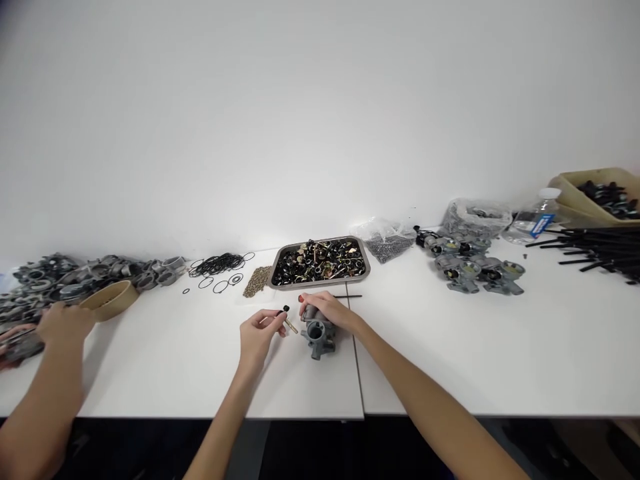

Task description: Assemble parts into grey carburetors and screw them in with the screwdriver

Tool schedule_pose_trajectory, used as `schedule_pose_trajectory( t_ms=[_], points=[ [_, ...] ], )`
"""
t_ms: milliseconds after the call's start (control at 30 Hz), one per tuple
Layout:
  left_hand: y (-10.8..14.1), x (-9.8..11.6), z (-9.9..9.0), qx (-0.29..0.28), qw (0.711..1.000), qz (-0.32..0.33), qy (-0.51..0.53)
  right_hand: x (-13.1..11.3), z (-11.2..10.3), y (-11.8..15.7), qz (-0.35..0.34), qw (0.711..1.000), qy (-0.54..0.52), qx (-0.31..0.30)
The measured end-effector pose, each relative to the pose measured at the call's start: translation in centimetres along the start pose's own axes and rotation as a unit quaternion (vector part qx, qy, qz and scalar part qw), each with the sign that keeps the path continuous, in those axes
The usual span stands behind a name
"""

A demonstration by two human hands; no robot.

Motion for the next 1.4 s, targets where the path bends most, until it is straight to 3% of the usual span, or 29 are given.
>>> schedule_pose_trajectory(
  t_ms=[200,433,667,1000,1167,1400],
  points=[
    [1.6,0.8,1.7,0.006,0.999,-0.038,0.039,0.3,0.1,0.1,-0.020,1.000,-0.010,0.017],
    [1.5,0.8,1.5,0.040,0.997,-0.048,0.044,-0.3,0.2,0.3,-0.044,0.999,0.017,0.016],
    [1.7,0.2,2.6,0.019,0.996,-0.051,0.068,0.8,-0.3,-0.6,-0.073,0.997,0.024,0.023],
    [1.5,0.8,2.2,0.087,0.990,-0.058,0.094,1.1,-0.5,-0.8,-0.077,0.996,0.026,0.030],
    [1.7,0.5,2.7,0.060,0.992,-0.069,0.091,0.9,-0.4,-0.7,-0.073,0.997,0.022,0.033],
    [1.6,0.3,2.4,0.081,0.989,-0.093,0.084,0.6,-0.1,-0.4,-0.053,0.998,0.008,0.030]
  ],
)
Point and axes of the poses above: each hand's wrist, its own y-axis away from the middle knuckle, its own z-axis out of the palm, x = y × z, the point moved 2 cm from there along -y, towards the middle knuckle, and after that the axes turned 14 degrees about -y, right-handed, at the moved point
